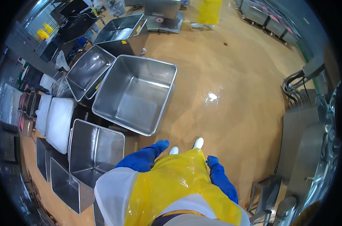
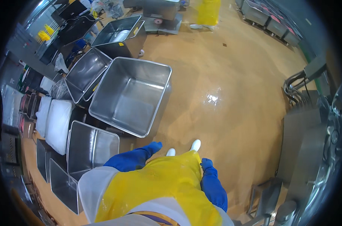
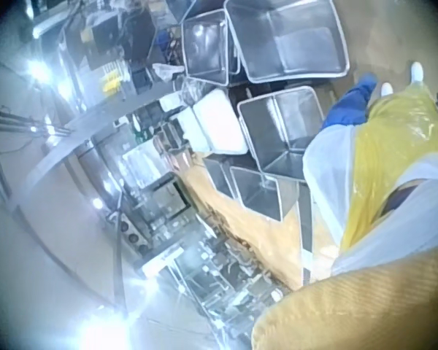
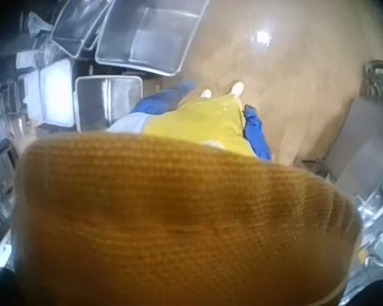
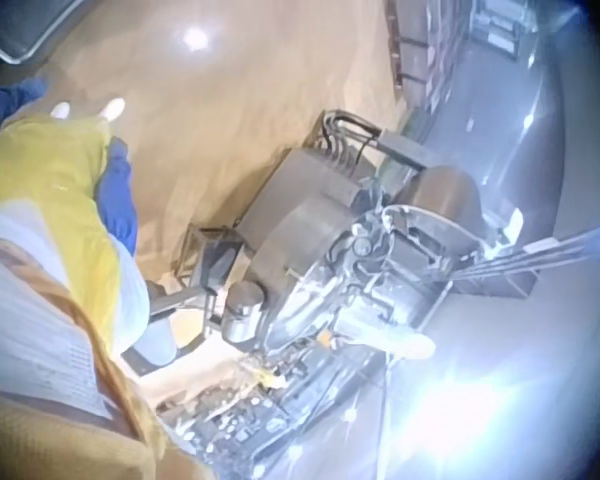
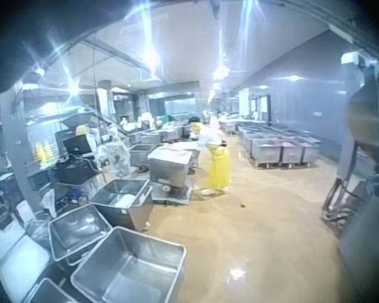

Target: The person moves through a commercial kitchen area, picks up a metal tray containing a large piece of raw meat wrapped in plastic, and carries it to a designated area. They then place the tray down and retrieve a roll of tape, preparing to secure the plastic wrap.

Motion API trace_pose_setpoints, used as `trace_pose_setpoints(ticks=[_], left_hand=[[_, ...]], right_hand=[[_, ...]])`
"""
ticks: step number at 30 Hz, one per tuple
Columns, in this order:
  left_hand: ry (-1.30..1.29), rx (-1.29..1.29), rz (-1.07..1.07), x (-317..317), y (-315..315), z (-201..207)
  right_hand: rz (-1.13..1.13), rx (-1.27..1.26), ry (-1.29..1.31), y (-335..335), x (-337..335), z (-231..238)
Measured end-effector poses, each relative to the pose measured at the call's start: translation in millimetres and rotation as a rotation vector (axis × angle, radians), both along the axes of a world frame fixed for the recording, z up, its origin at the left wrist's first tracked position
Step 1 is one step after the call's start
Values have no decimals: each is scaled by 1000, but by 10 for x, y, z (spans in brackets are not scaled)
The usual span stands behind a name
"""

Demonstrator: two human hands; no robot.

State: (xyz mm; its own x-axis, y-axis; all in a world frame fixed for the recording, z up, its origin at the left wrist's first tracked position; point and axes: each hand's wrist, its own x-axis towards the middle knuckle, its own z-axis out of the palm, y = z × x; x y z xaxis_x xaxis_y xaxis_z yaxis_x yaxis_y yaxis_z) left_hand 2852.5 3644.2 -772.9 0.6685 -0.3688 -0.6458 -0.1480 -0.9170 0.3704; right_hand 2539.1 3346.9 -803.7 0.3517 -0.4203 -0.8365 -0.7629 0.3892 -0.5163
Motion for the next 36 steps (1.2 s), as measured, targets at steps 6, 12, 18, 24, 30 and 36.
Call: trace_pose_setpoints(ticks=[6,12,18,24,30,36], left_hand=[[225,88,-43,216,-81,-14],[86,125,-221,145,-871,498],[133,142,-117,616,-1489,516],[310,-6,182,1312,-1943,-120],[411,-171,593,2600,-2854,-383],[538,-502,604,3865,-3872,92]], right_hand=[[856,-473,62,-990,-127,-275],[440,10,257,-1933,316,-263],[322,30,113,-2816,1920,-693],[367,-97,-38,-3348,3327,-519],[979,-288,43,-4128,4521,20],[836,-510,-17,-4696,5563,202]])
